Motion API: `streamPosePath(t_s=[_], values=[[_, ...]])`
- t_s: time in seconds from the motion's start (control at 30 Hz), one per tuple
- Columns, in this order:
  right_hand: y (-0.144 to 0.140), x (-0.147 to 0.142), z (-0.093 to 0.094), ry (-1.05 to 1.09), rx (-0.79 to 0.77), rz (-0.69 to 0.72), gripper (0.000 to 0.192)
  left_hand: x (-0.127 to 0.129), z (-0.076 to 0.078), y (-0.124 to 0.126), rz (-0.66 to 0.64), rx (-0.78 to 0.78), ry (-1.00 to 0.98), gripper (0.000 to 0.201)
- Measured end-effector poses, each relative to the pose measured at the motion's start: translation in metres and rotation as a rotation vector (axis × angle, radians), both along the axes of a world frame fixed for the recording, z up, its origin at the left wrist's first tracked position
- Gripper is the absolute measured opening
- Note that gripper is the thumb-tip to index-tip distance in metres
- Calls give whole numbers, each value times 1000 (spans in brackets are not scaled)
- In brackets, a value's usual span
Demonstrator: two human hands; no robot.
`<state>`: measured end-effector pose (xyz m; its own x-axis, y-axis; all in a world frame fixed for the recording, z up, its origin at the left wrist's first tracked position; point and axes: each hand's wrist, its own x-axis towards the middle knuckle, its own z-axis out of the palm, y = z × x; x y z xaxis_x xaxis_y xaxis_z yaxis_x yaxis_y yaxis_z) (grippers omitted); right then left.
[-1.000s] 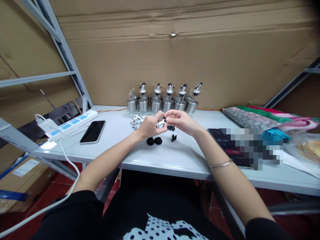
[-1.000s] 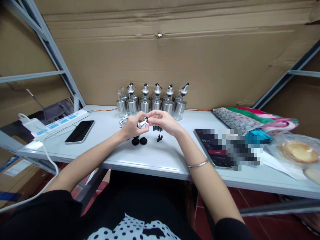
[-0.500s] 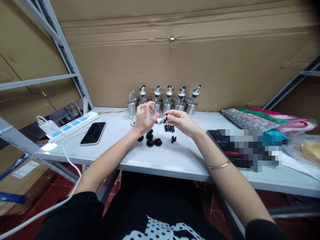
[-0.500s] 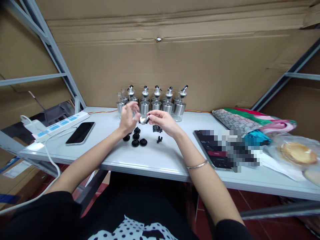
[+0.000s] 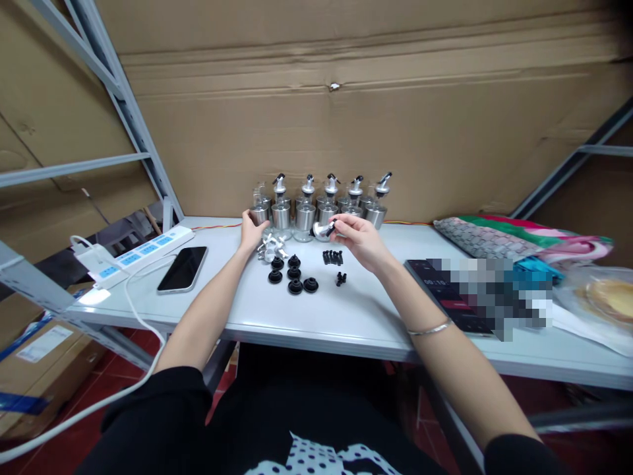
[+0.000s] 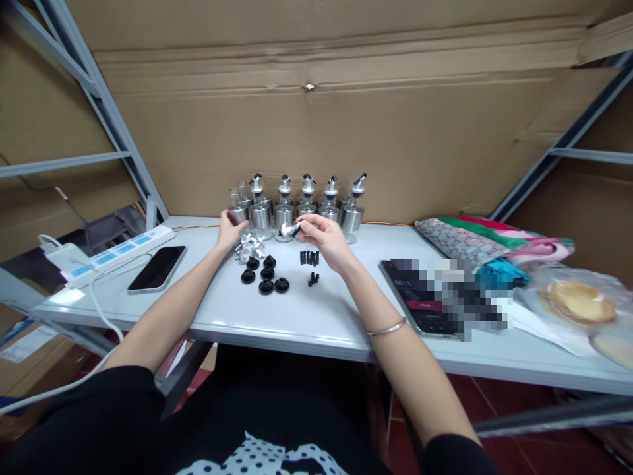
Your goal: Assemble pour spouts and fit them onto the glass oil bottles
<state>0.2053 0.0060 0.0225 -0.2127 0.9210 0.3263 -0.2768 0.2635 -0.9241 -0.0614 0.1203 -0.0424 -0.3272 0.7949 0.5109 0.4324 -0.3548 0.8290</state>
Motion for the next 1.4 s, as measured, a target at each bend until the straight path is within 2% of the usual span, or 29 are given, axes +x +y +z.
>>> streamPosePath(t_s=[0.1, 0.2, 0.23, 0.27, 0.33, 0.4, 0.43, 0.5, 0.53, 0.63, 0.73, 0.9, 1.03, 1.13, 1.27, 1.4], values=[[0, 1, 1, 12, 14, -36, 39, 2, 16, -13, 110, 97, 35, 53], [1, 3, 2, 33, 38, -84, 40, 4, 41, -30, 264, 279, 82, 44], [2, 3, 2, 39, 49, -105, 41, 7, 49, -36, 264, 323, 75, 44], [2, 4, 2, 46, 59, -124, 43, 11, 56, -43, 228, 357, 52, 45], [4, 4, 2, 57, 75, -151, 45, 23, 68, -58, 68, 395, -31, 49], [5, 4, 1, 68, 78, -157, 46, 42, 74, -75, -164, 371, -133, 51], [5, 4, 1, 75, 75, -156, 46, 52, 75, -85, -320, 323, -197, 49], [5, 4, 1, 90, 70, -159, 47, 74, 73, -105, -635, 144, -321, 46], [5, 4, 1, 101, 66, -163, 48, 85, 71, -115, -738, 53, -376, 46], [7, 4, 1, 149, 45, -180, 50, 106, 65, -138, -887, -145, -509, 36], [9, 6, 1, 195, 30, -184, 51, 116, 59, -152, -1016, -221, -579, 30], [14, 8, -1, 267, 87, -220, 50, 123, 44, -161, -1064, -254, -520, 52], [16, 7, -2, 298, 86, -265, 50, 126, 32, -161, -1025, -238, -464, 55], [15, 6, -3, 243, 127, -303, 50, 125, 25, -158, -979, -232, -404, 55], [10, 5, 0, 140, 258, -455, 48, 125, 20, -156, -971, -238, -373, 54], [1, -1, 11, 85, 369, -612, 44, 125, 20, -156, -962, -233, -367, 53]])
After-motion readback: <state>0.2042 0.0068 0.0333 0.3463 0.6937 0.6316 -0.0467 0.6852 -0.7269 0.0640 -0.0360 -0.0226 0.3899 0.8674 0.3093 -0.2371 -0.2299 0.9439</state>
